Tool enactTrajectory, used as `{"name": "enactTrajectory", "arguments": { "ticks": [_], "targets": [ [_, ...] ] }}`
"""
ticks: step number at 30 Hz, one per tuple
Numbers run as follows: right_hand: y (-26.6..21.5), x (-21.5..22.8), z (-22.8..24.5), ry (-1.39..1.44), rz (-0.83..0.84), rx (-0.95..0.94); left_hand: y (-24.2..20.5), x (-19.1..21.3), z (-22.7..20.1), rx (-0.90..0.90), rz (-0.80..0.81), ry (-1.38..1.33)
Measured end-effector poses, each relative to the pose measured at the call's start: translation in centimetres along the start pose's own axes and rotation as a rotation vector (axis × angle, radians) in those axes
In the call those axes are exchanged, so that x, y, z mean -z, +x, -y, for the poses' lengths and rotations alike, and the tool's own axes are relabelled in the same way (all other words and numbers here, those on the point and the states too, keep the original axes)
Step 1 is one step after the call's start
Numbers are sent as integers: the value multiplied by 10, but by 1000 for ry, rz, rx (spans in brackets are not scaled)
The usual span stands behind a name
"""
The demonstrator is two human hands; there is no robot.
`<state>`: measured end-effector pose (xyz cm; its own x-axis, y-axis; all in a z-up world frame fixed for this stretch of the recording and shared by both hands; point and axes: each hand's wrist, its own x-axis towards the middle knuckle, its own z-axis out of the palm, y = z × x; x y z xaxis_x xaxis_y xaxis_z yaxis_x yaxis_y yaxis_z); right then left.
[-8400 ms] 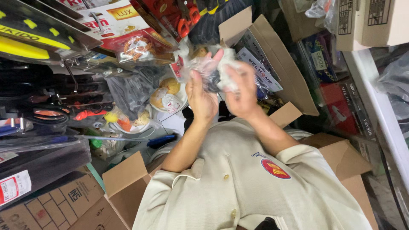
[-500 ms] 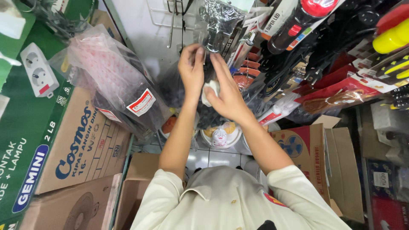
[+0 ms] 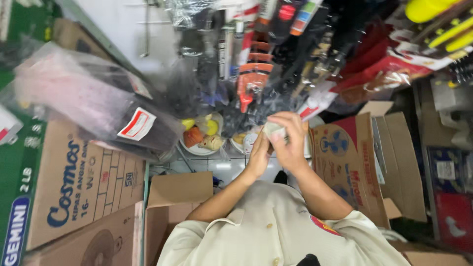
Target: The person handles various packaged hardware items, including a screwdriver and small bags of parts, wiping each item with a cloth in a cluttered storage space.
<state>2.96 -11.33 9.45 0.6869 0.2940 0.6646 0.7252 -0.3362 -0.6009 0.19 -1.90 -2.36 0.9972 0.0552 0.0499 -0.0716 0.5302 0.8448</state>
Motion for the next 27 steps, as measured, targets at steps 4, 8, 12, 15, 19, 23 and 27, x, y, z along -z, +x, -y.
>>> {"name": "enactTrajectory", "arguments": {
  "ticks": [4, 8, 12, 15, 19, 23, 27],
  "targets": [
    [-29, 27, -19, -159, 8, 107, 9, 0, 38, 161, 99, -12],
    [-67, 61, -49, -78, -43, -49, 19, -13, 57, 437, 349, -39],
    [-95, 99, -71, -24, -163, -226, 28, -54, 59, 439, 509, 171],
    [-108, 132, -84, 2, -277, -319, 39, -92, 64, 382, 586, 320],
    [-120, 178, -101, 9, -351, -391, 48, -135, 79, 361, 658, 313],
    [-132, 228, -124, -19, -404, -420, 59, -184, 109, 348, 679, 284],
    [-137, 275, -156, 9, -425, -457, 74, -236, 140, 254, 687, 472]
  ]
}}
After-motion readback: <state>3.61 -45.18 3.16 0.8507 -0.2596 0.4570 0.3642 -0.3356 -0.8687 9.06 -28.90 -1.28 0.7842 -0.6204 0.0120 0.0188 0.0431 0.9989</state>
